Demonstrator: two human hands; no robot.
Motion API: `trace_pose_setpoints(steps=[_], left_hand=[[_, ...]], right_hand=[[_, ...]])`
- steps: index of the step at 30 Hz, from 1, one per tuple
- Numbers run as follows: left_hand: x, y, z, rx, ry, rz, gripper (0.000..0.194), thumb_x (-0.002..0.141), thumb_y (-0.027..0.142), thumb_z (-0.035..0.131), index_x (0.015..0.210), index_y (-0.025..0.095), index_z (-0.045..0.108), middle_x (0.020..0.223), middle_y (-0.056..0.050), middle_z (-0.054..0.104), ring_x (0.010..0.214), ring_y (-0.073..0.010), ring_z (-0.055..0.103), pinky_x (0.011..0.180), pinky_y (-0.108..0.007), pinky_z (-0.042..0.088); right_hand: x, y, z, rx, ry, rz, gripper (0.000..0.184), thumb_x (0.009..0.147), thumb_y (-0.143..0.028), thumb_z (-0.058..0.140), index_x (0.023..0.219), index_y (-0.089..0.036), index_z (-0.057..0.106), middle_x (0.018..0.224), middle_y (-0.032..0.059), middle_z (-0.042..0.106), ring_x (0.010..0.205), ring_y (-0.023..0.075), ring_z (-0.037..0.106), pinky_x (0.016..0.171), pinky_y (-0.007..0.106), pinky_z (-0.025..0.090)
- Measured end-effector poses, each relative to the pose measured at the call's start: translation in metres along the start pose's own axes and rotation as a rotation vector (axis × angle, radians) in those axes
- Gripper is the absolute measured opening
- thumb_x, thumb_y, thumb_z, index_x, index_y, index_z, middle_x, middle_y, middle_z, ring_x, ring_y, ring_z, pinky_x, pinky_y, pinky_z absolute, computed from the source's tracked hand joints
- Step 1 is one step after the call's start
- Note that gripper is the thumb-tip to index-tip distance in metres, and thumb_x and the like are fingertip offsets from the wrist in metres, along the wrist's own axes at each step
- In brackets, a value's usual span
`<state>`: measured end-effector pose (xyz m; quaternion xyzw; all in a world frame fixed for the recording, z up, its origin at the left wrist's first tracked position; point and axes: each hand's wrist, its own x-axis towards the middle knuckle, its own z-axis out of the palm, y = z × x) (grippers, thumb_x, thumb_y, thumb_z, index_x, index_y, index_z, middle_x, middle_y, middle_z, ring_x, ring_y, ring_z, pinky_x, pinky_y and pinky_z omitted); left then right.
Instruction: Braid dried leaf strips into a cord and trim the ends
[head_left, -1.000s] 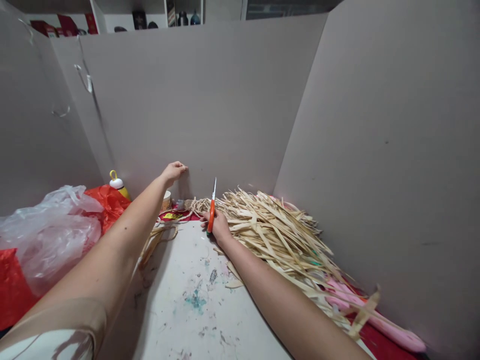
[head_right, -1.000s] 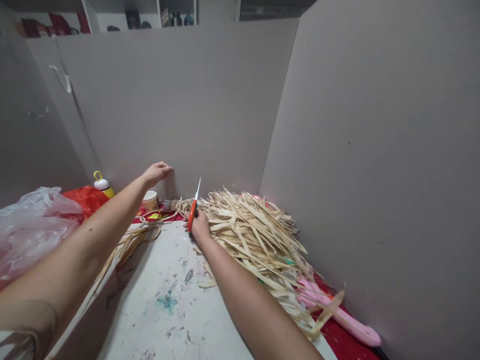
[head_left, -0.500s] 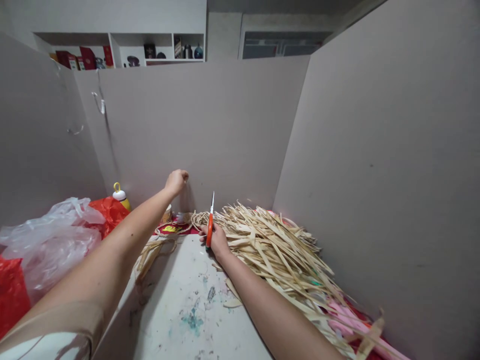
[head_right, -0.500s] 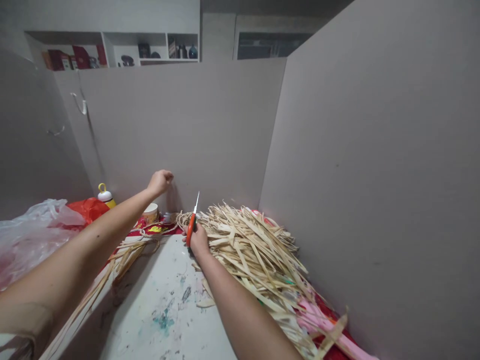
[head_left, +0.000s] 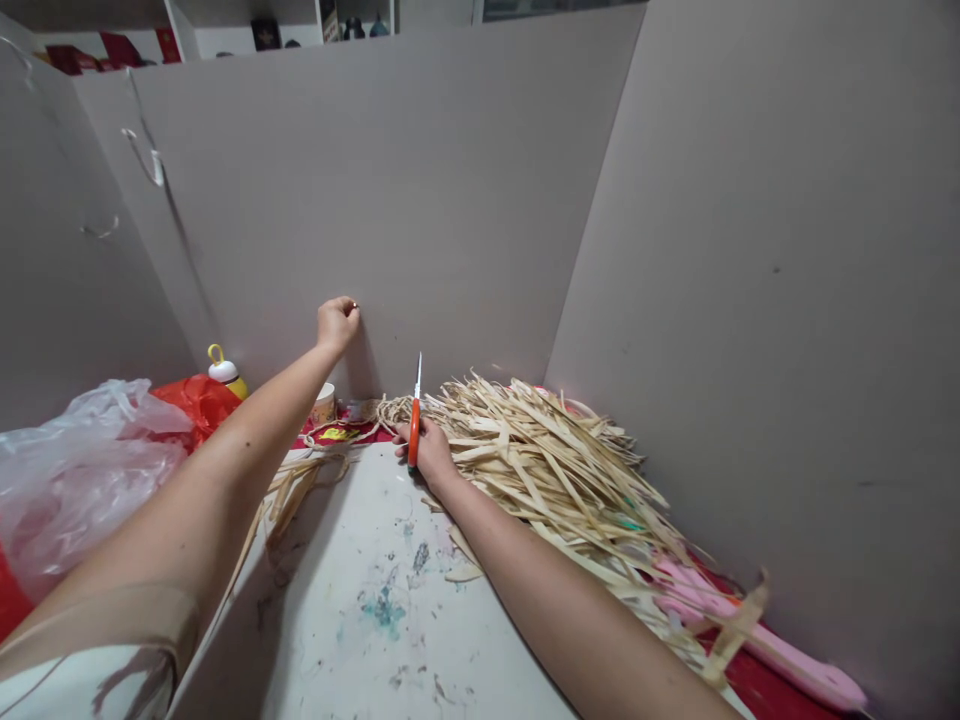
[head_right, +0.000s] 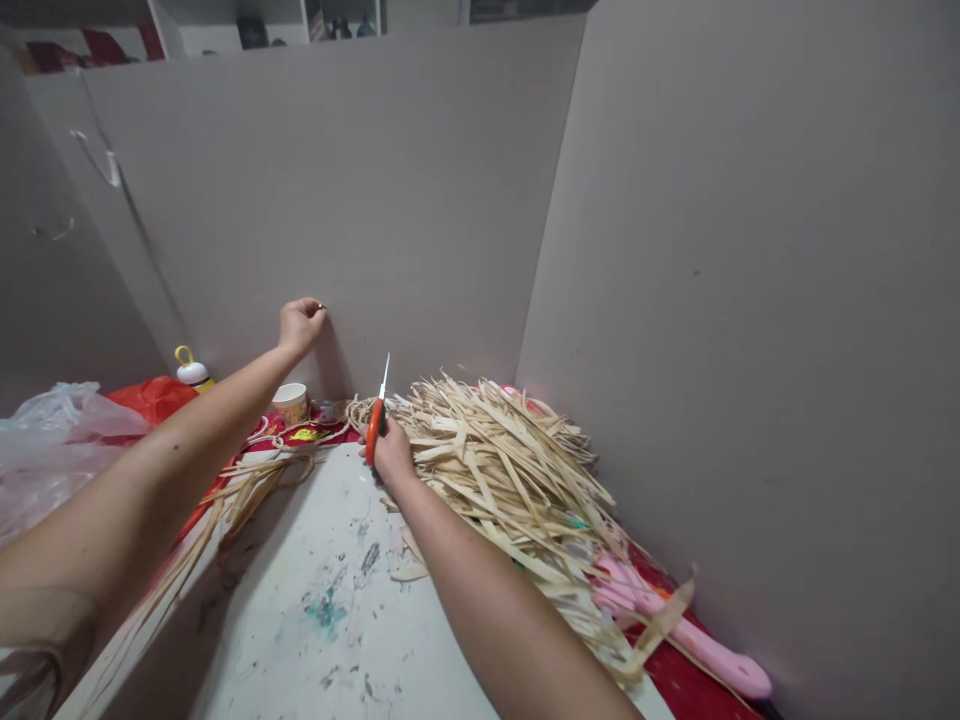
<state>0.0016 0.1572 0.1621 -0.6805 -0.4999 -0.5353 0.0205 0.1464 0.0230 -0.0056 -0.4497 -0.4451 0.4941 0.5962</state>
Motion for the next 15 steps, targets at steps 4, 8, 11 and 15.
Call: trace_pose_setpoints(steps=[4,8,11,15], left_hand=[[0.0041,0.0054,-0.0003,-0.113,0.021,-0.048,0.015,0.071,0.011,0.051,0.072,0.013,0.066,0.072,-0.007,0.065,0.069,-0.0144,0.057,0.075,-0.027,0.045],[0.0070,0.0064,-0.0016,-0.277,0.028,-0.167,0.017,0.066,0.006,0.051,0.076,0.013,0.063,0.062,-0.003,0.059,0.057,-0.0115,0.054,0.068,-0.027,0.047],[0.0060,0.0071,-0.0034,-0.392,0.027,-0.249,0.014,0.067,0.007,0.052,0.076,0.013,0.060,0.062,-0.002,0.059,0.052,-0.0097,0.053,0.061,-0.026,0.048],[0.0032,0.0066,-0.0065,-0.487,0.038,-0.288,0.009,0.077,0.016,0.050,0.075,0.014,0.059,0.064,-0.003,0.060,0.053,-0.0090,0.055,0.059,-0.023,0.048]], right_hand=[[0.0005,0.0004,-0.0004,0.019,-0.010,0.000,0.017,0.074,-0.030,0.063,0.077,-0.018,0.051,0.060,-0.0028,0.061,0.041,0.0091,0.054,0.036,0.018,0.040],[0.0014,0.0007,-0.0003,0.020,-0.014,0.005,0.019,0.073,-0.031,0.064,0.078,-0.018,0.051,0.060,-0.0030,0.061,0.041,0.0098,0.054,0.034,0.019,0.038],[0.0016,-0.0004,-0.0003,0.014,-0.009,0.009,0.020,0.072,-0.031,0.065,0.078,-0.018,0.051,0.059,-0.0031,0.060,0.041,0.0101,0.054,0.033,0.018,0.036],[0.0001,-0.0030,-0.0002,0.021,-0.005,0.017,0.020,0.072,-0.030,0.065,0.077,-0.018,0.050,0.058,-0.0039,0.059,0.040,0.0096,0.054,0.034,0.018,0.038]])
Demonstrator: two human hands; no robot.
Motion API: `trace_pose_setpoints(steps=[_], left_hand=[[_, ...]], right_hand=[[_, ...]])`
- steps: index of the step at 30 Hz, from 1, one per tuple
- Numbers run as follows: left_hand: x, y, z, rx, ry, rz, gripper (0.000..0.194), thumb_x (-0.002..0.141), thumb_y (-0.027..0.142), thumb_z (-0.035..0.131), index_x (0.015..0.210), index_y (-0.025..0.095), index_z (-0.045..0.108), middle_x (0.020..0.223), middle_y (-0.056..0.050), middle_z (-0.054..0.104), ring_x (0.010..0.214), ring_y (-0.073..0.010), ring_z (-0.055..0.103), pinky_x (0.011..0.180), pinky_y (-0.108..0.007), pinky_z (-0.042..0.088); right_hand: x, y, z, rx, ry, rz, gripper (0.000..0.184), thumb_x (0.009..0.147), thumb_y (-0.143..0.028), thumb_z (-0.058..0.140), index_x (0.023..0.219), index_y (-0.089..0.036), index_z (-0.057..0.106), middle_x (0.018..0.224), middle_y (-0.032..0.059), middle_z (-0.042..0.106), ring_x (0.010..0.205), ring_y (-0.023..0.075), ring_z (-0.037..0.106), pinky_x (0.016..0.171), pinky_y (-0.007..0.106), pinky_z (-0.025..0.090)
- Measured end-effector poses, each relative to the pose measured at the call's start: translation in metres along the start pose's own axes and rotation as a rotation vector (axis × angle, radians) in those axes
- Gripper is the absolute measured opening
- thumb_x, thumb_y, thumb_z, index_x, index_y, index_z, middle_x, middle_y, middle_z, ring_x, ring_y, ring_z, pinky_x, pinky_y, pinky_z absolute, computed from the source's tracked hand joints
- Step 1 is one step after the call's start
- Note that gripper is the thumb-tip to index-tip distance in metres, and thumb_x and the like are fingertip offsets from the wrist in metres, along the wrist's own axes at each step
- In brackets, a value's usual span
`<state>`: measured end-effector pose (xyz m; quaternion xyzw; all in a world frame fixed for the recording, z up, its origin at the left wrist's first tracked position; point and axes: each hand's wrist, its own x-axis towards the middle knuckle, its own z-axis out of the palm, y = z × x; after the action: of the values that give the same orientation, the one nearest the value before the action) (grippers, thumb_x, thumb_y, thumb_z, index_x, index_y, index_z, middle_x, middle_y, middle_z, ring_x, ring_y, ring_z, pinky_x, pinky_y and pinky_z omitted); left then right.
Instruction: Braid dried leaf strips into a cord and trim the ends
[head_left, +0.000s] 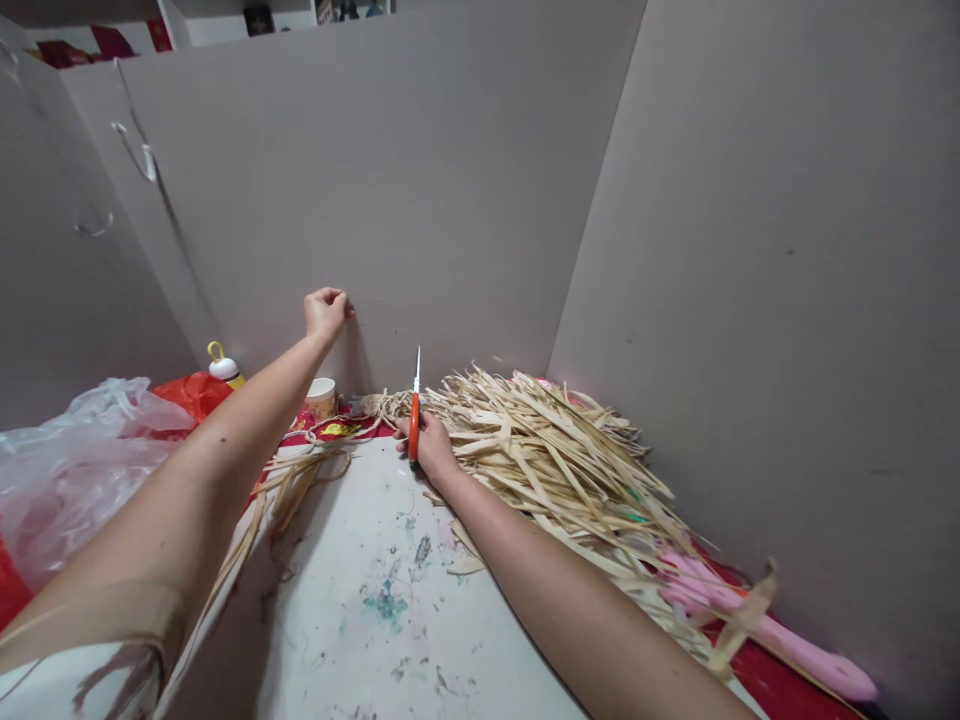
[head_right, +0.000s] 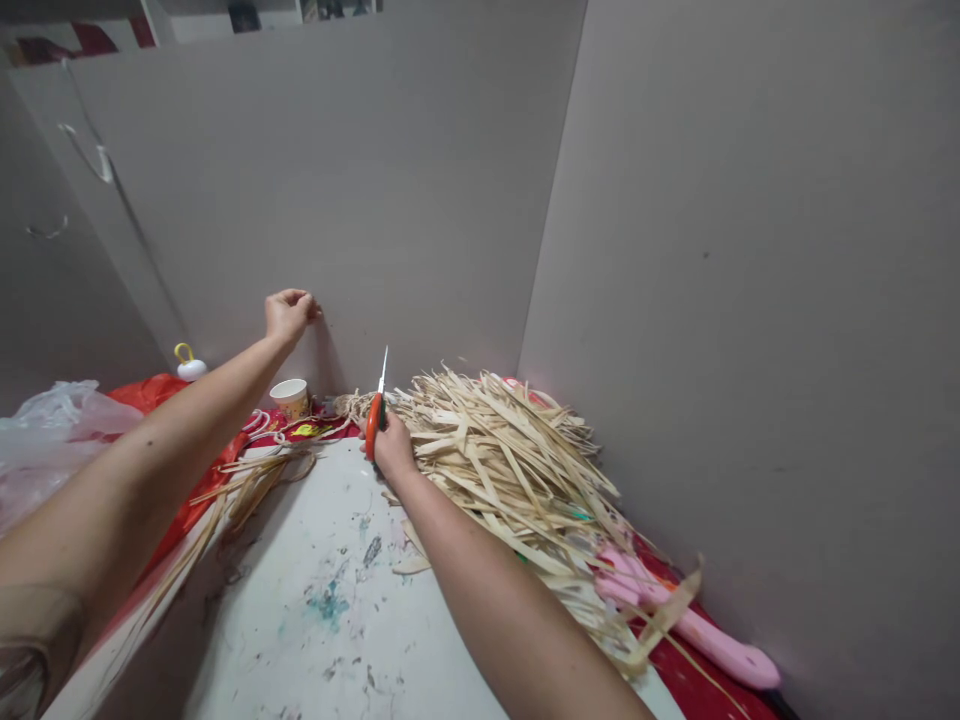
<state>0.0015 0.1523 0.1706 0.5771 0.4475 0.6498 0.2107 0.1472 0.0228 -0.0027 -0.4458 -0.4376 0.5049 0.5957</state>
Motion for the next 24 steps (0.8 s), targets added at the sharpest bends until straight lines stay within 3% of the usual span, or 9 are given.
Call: trace_pose_setpoints(steps=[4,7,14,20,24], left_hand=[[0.002,-0.003,-0.002,0.058,0.030,0.080,0.012,0.076,0.020,0.054,0.073,0.013,0.063,0.063,-0.002,0.059,0.053,-0.0093,0.051,0.059,-0.023,0.046],[0.005,-0.006,-0.003,0.180,0.050,0.193,0.012,0.074,0.020,0.056,0.074,0.014,0.066,0.069,-0.005,0.064,0.063,-0.0121,0.055,0.068,-0.024,0.046],[-0.002,-0.015,-0.012,0.513,-0.080,0.360,0.013,0.073,0.018,0.055,0.063,0.019,0.063,0.073,-0.006,0.063,0.076,-0.0174,0.054,0.081,-0.027,0.038],[-0.012,-0.024,-0.011,0.488,-0.055,0.320,0.012,0.075,0.021,0.056,0.064,0.018,0.060,0.071,-0.005,0.060,0.071,-0.0151,0.050,0.076,-0.026,0.037],[-0.051,-0.029,0.000,0.315,-0.067,0.200,0.014,0.076,0.023,0.057,0.063,0.018,0.055,0.064,-0.001,0.056,0.063,-0.0119,0.050,0.067,-0.024,0.039]], right_hand=[[-0.001,-0.002,0.000,-0.012,-0.001,-0.005,0.019,0.073,-0.030,0.064,0.077,-0.018,0.050,0.059,-0.0029,0.060,0.040,0.0091,0.054,0.033,0.017,0.035],[-0.001,-0.001,0.001,-0.025,0.003,-0.005,0.018,0.074,-0.029,0.064,0.076,-0.018,0.049,0.058,-0.0031,0.060,0.039,0.0087,0.053,0.035,0.017,0.038],[-0.001,-0.001,0.001,-0.033,0.018,0.000,0.016,0.074,-0.027,0.064,0.076,-0.018,0.051,0.060,-0.0019,0.062,0.041,0.0100,0.055,0.035,0.018,0.038],[0.000,0.001,-0.001,-0.036,0.008,-0.007,0.024,0.070,-0.032,0.069,0.076,-0.018,0.051,0.062,-0.0013,0.063,0.043,0.0101,0.056,0.037,0.018,0.040],[-0.001,0.001,-0.001,-0.026,0.004,-0.003,0.023,0.071,-0.032,0.068,0.077,-0.018,0.050,0.061,-0.0018,0.063,0.042,0.0101,0.055,0.037,0.019,0.041]])
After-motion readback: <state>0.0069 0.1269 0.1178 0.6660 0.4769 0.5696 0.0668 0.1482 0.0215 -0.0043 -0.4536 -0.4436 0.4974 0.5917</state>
